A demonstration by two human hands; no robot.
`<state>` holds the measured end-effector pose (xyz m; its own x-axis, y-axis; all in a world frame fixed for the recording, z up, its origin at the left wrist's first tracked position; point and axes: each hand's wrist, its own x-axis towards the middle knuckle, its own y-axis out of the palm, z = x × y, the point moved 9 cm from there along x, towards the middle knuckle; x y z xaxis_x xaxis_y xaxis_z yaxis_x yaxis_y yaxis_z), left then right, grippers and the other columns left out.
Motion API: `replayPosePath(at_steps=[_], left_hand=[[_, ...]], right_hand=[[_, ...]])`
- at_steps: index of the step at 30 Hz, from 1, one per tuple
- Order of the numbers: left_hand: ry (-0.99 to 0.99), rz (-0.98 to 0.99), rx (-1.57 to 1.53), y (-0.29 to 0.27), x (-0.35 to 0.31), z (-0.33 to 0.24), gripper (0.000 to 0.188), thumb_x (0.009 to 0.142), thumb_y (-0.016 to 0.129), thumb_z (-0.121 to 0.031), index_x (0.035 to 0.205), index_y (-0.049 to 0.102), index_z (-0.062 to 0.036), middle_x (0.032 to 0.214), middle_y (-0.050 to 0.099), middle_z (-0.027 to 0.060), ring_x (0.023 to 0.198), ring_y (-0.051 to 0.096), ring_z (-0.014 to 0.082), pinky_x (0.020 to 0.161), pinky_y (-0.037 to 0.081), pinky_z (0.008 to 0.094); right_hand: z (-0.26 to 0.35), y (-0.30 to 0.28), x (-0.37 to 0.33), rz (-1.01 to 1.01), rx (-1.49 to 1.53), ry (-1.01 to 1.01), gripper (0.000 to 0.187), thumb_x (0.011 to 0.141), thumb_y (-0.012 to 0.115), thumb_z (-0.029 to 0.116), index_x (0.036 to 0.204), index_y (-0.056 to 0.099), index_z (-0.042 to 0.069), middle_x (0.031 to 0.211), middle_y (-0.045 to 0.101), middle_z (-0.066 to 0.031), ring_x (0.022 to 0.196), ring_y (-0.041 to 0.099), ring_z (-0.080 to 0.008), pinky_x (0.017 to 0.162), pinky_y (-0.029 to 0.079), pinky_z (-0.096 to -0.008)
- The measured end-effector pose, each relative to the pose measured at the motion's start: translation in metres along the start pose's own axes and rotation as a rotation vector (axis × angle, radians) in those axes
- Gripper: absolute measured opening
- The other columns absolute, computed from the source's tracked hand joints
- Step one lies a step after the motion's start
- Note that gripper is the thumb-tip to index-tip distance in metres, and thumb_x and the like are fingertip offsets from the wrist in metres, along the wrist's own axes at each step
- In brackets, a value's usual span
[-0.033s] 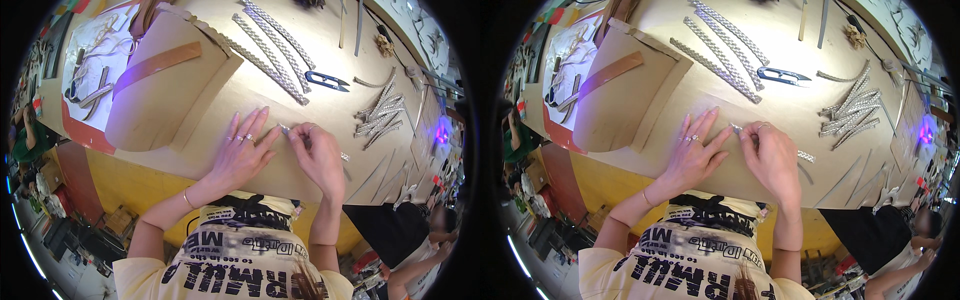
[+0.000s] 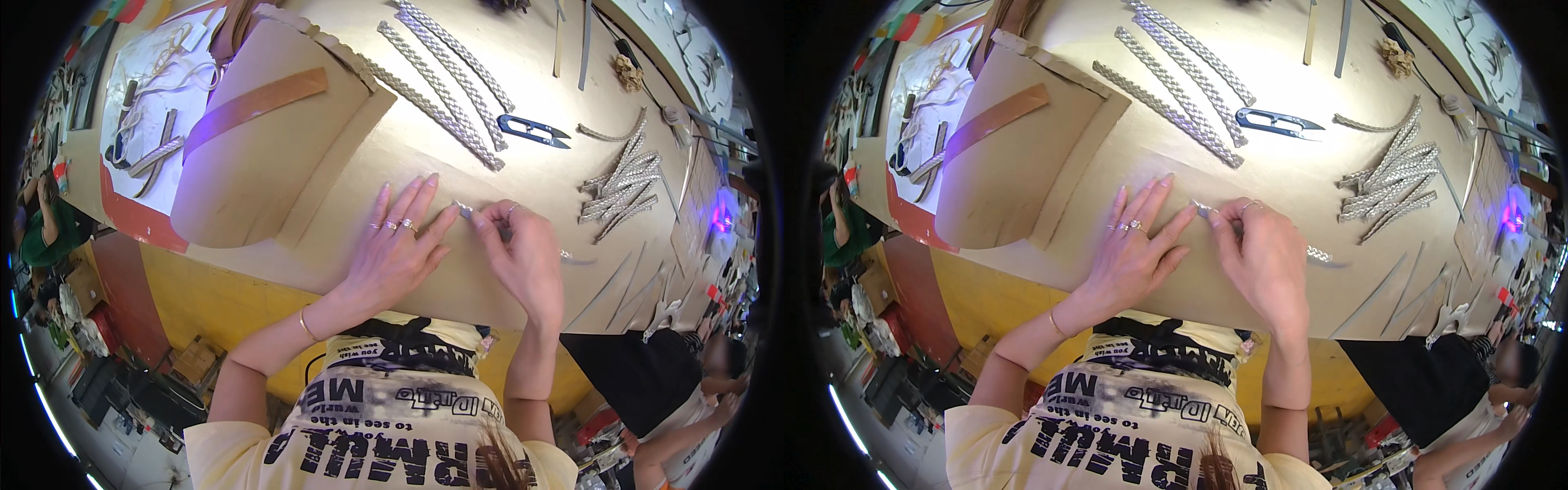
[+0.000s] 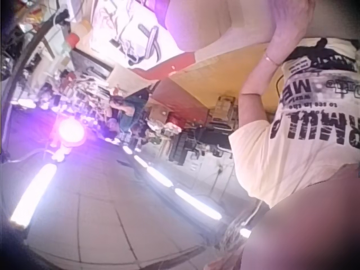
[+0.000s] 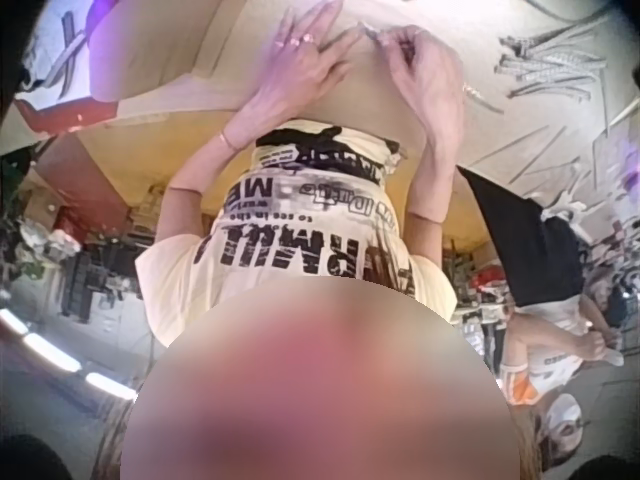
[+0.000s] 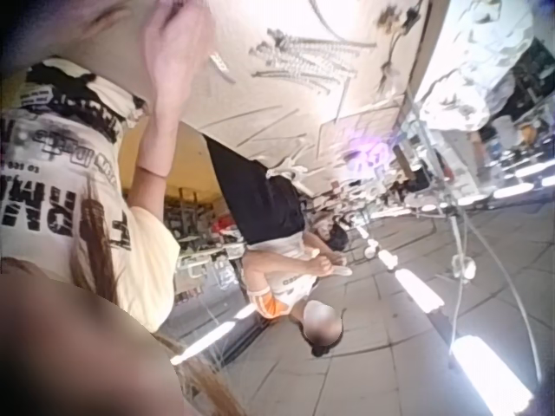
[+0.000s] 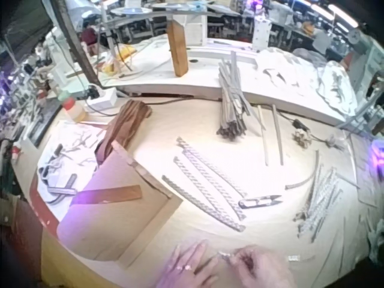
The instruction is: The person repeatedly measures and aligns braided cords on a worktable, then inserts thin rods into the cord ends. They handle multiple cords and rods one at a time, placing finished pieces aside. The workspace contains sewing machines and other craft materials.
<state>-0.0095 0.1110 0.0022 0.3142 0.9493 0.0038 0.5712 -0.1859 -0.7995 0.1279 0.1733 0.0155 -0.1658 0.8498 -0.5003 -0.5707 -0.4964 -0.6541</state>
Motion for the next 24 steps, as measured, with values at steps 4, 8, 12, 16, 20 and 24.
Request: replayPosePath(at_steps=[4,8,12,16,20,24], left_hand=[[0.004,-0.001,0.127,0.002,0.0,-0.003,0.055,0.09,0.068,-0.028,0.14,0.053,-0.0127,0.153,0.035,0.021,0.143,0.032,0.0351,0.115,0.026,0.0597],[0.02,-0.008,0.181,0.005,0.001,-0.003,0.058,0.089,0.068,-0.029,0.141,0.05,-0.0132,0.153,0.035,0.0209,0.143,0.032,0.0351,0.114,0.025,0.0607],[0.04,0.001,0.202,0.008,0.003,0.001,0.06,0.089,0.069,-0.028,0.143,0.048,-0.0137,0.153,0.034,0.0212,0.144,0.031,0.0354,0.114,0.026,0.0608],[0.043,0.009,0.203,0.008,0.004,0.001,0.06,0.089,0.069,-0.028,0.143,0.048,-0.0137,0.154,0.034,0.0215,0.144,0.031,0.0358,0.114,0.026,0.0607],[0.044,0.015,0.203,0.007,0.004,0.0,0.06,0.089,0.07,-0.027,0.143,0.048,-0.0134,0.154,0.034,0.0218,0.144,0.031,0.0361,0.114,0.026,0.0603],[0.019,0.022,0.133,0.007,0.004,0.002,0.058,0.091,0.068,-0.024,0.144,0.049,-0.0156,0.154,0.032,0.023,0.143,0.032,0.04,0.115,0.022,0.0602]], right_hand=[[-0.008,-0.012,-0.005,-0.037,-0.084,0.056,0.023,0.09,0.068,0.025,0.085,0.071,0.003,0.066,0.066,-0.013,0.062,0.065,-0.0308,0.061,0.049,-0.0388],[-0.014,-0.014,-0.004,-0.061,-0.046,0.034,0.023,0.09,0.069,0.026,0.084,0.07,0.004,0.069,0.067,-0.0132,0.064,0.066,-0.0296,0.062,0.049,-0.0387],[-0.017,-0.012,-0.003,-0.133,-0.016,0.001,0.022,0.09,0.07,0.026,0.083,0.069,0.004,0.072,0.068,-0.0125,0.065,0.066,-0.0286,0.065,0.05,-0.0395],[-0.018,-0.011,-0.003,-0.148,-0.021,-0.011,0.022,0.09,0.07,0.026,0.083,0.069,0.004,0.073,0.069,-0.0119,0.066,0.067,-0.0283,0.065,0.05,-0.0398],[-0.018,-0.01,-0.003,-0.145,-0.029,0.0,0.022,0.089,0.07,0.025,0.083,0.07,0.004,0.074,0.069,-0.012,0.066,0.067,-0.0286,0.065,0.051,-0.04],[-0.017,-0.011,-0.004,-0.172,-0.037,-0.01,0.022,0.089,0.07,0.024,0.083,0.07,0.004,0.075,0.069,-0.0123,0.067,0.068,-0.0291,0.065,0.051,-0.0402]])
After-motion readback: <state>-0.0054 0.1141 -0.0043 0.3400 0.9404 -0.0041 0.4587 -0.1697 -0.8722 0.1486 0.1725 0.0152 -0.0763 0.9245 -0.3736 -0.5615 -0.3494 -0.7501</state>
